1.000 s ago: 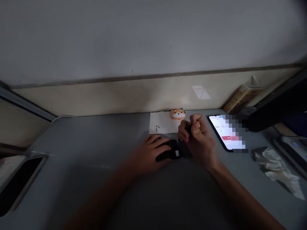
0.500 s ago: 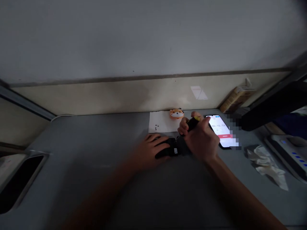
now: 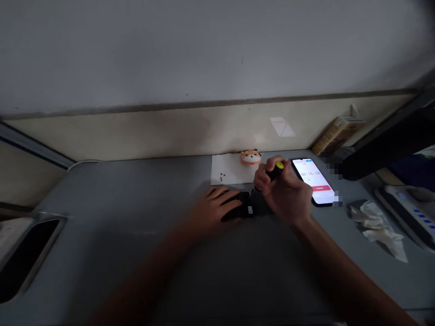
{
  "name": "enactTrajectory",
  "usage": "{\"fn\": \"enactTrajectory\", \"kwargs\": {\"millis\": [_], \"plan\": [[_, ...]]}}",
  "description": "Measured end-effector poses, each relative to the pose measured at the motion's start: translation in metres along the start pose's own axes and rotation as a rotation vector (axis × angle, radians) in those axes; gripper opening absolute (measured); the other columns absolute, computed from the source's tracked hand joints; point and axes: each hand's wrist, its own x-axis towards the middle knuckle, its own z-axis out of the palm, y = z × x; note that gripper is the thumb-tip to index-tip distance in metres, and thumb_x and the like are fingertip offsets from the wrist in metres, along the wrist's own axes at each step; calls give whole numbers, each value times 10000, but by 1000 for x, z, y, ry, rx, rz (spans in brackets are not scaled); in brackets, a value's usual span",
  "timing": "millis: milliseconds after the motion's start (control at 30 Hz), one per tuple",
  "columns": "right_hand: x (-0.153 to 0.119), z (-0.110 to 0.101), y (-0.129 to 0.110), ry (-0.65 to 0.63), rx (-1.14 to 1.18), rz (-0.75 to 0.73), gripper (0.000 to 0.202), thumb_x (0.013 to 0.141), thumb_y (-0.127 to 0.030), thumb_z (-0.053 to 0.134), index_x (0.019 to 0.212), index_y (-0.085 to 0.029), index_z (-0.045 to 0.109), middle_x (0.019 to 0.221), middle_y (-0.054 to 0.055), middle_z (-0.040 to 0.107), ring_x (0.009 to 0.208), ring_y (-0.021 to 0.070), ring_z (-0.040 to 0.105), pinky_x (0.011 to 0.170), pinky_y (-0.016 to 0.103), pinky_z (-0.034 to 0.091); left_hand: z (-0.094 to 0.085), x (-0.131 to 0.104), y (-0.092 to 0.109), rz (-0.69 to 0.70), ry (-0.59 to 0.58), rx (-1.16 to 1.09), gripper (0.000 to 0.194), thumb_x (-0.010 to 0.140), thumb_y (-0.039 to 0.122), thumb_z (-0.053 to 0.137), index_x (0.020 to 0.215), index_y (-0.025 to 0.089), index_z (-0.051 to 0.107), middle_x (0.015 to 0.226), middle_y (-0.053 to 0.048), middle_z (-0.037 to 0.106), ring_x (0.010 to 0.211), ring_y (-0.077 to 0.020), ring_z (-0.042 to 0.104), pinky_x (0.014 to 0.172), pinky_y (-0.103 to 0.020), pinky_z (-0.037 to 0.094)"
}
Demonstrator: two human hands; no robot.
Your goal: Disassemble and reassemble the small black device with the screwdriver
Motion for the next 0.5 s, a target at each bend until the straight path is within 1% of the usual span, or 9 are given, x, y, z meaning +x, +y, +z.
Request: {"fn": "enactTrajectory", "kwargs": {"millis": [133, 233, 400, 500], "plan": [[-4, 6, -2, -35, -16, -12, 331, 965, -481, 552, 756, -224, 549, 662, -14, 368, 593, 133, 375, 549, 272, 386, -2, 1, 2, -34, -13, -7, 396, 977, 462, 623, 1293, 224, 647, 1306, -93, 693, 1248, -300, 596, 1026, -477, 508], [-5, 8, -3, -26, -4, -21, 339, 945, -497, 579, 742, -228, 542, 653, -16, 357, 584, 138, 364, 535, 279, 369, -4, 3, 4, -66, -39, -16, 439, 1002, 463, 578, 1365, 217, 603, 1336, -95, 672, 1263, -294, 586, 1068, -471, 479], [-3, 7, -3, -14, 11, -11, 317, 937, -461, 592, 726, -227, 557, 635, -11, 378, 574, 138, 368, 528, 276, 353, -8, 5, 6, -106, -83, -80, 575, 993, 579, 537, 1467, 254, 514, 1376, -84, 642, 1279, -283, 569, 1087, -459, 461], [-3, 7, -4, -3, 1, -4, 321, 940, -461, 579, 724, -226, 549, 621, -14, 373, 567, 137, 364, 532, 278, 350, -11, 6, 8, -149, -105, -106, 581, 998, 591, 517, 1476, 261, 503, 1385, -82, 635, 1284, -277, 565, 1097, -441, 455]]}}
